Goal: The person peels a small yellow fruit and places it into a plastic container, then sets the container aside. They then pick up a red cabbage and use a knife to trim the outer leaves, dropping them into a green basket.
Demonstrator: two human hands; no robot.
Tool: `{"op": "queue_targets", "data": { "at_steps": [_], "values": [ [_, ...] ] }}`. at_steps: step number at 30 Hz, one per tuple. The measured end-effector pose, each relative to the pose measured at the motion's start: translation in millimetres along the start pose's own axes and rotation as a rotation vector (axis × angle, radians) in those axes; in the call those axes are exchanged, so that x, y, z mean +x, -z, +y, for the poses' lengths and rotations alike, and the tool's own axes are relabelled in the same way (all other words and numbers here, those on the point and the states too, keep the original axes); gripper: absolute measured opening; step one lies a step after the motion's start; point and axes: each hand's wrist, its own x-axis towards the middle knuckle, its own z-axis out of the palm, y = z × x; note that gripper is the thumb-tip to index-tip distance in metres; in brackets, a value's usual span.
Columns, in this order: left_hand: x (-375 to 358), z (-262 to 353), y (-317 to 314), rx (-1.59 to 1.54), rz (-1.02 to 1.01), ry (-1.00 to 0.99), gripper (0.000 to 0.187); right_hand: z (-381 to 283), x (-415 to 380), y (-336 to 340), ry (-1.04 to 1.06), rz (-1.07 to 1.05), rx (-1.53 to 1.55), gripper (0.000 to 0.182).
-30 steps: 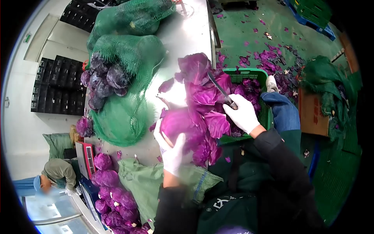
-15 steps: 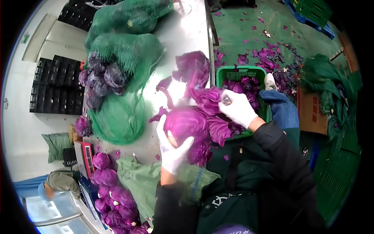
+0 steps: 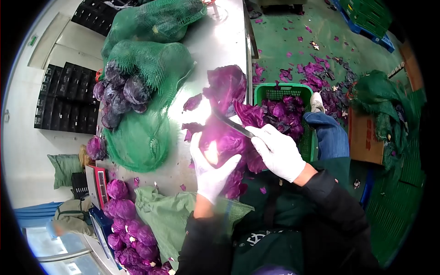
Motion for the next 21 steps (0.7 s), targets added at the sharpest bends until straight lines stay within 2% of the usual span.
{"op": "queue_targets", "data": {
  "at_steps": [2, 4, 5, 6, 8, 10, 11, 14, 15, 18, 21],
  "values": [
    [-1, 4, 2, 0.079, -0.037, 0.018, 0.102, -10, -3, 4, -0.005, -0.047, -0.083, 0.038],
    [0, 13, 1, 0.099, -0.031, 0.067, 0.107, -28, 1, 16, 0.053, -0.208, -0.226, 0.054],
    [2, 16, -5, -0.225, -0.010, 0.069, 0.109, -35, 2, 16, 0.041, -0.277, -0.263, 0.056],
    [3, 15, -2, -0.145, -0.063, 0.093, 0.111, -39, 3, 16, 0.025, -0.345, -0.302, 0.058],
    [2, 17, -10, -0.298, -0.038, 0.132, 0.109, -38, 4, 15, 0.064, -0.352, -0.357, 0.061],
    [4, 10, -9, -0.072, -0.017, 0.102, 0.103, -41, 9, 17, 0.063, -0.377, -0.439, 0.062],
    [5, 8, -9, 0.040, -0.005, 0.085, 0.100, -41, 12, 16, 0.058, -0.369, -0.439, 0.062],
    [6, 25, -10, 0.311, -0.073, -0.074, 0.112, -39, 20, 16, 0.071, -0.314, -0.435, 0.061],
    [7, 29, -11, 0.272, -0.103, -0.023, 0.113, -35, 20, 14, 0.092, -0.279, -0.428, 0.060],
    [9, 26, -19, 0.305, -0.002, -0.129, 0.094, -30, 21, 14, 0.087, -0.226, -0.454, 0.053],
    [6, 25, -19, 0.295, 0.035, -0.162, 0.100, -25, 27, 10, -0.007, -0.110, -0.403, 0.043]
  ]
}}
